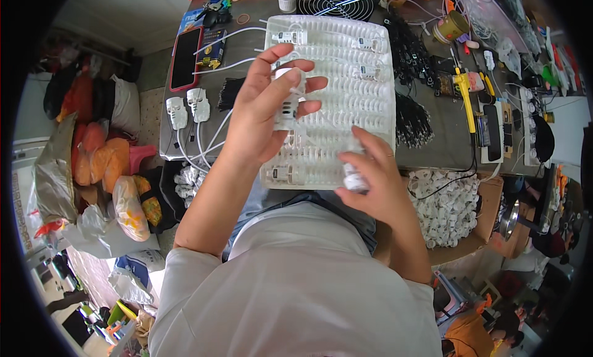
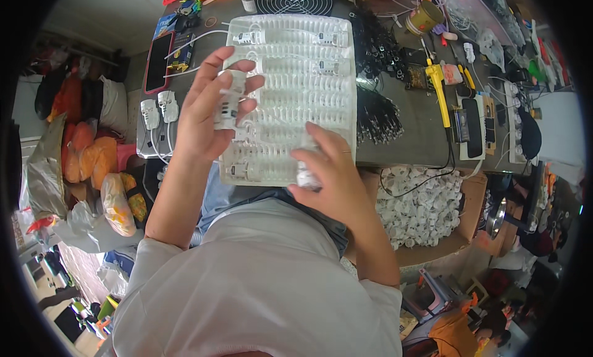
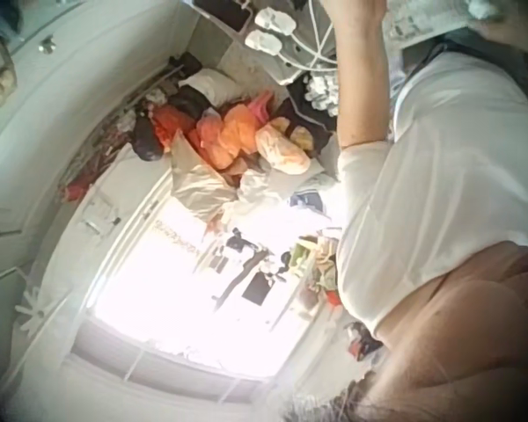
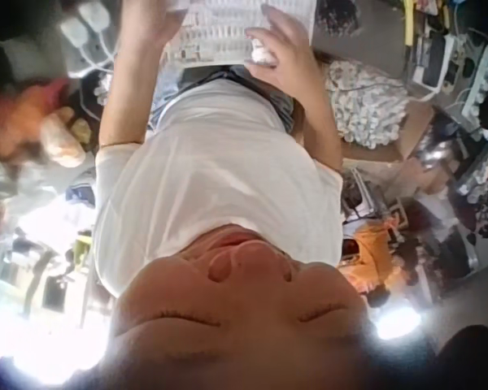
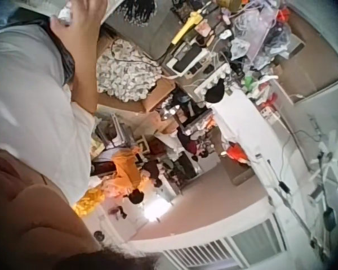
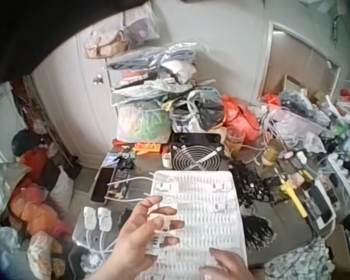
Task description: Wiring and mounting electronic switches into a plastic tray grid.
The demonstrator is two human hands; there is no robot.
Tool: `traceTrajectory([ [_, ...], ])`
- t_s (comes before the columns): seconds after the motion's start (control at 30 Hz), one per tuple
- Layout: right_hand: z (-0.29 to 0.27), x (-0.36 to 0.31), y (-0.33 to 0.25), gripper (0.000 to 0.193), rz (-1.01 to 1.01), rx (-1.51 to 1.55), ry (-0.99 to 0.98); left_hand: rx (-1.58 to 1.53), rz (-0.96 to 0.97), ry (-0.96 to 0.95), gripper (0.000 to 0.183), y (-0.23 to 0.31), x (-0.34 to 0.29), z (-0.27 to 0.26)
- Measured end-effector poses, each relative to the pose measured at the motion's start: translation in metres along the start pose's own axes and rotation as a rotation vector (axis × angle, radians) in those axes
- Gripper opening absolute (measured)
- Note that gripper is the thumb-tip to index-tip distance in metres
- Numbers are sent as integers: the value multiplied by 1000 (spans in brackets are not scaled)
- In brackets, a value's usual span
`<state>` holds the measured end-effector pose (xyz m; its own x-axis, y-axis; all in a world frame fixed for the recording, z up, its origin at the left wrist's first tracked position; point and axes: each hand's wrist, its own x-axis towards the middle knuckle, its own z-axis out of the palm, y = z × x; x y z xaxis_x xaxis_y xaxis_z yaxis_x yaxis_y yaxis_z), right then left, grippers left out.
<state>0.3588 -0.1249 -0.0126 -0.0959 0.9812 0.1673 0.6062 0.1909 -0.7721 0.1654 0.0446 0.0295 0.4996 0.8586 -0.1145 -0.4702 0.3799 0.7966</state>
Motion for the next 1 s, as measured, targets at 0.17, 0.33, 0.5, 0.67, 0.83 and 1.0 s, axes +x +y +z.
traceTrajectory([
  [0.17, 20, 6, -23, 85, 28, -502, -76, 64, 125, -90, 51, 21, -10, 5],
  [0.33, 1, -1, -33, 81, 23, -454, 35, 295, 297, -188, 86, 41, -14, 28],
  [0.5, -48, 15, -28, 64, -175, -358, 248, 178, -253, -504, 95, 17, 5, 34],
  [0.67, -57, 35, -26, 63, -294, -26, 164, 240, -634, -582, 112, 0, 6, 42],
  [0.83, -45, 35, -22, 59, -484, -160, 145, 247, -827, -559, 115, -8, 18, 40],
  [1.0, -60, 38, -4, 60, -284, 17, 104, 267, -862, -473, 103, -3, 22, 33],
])
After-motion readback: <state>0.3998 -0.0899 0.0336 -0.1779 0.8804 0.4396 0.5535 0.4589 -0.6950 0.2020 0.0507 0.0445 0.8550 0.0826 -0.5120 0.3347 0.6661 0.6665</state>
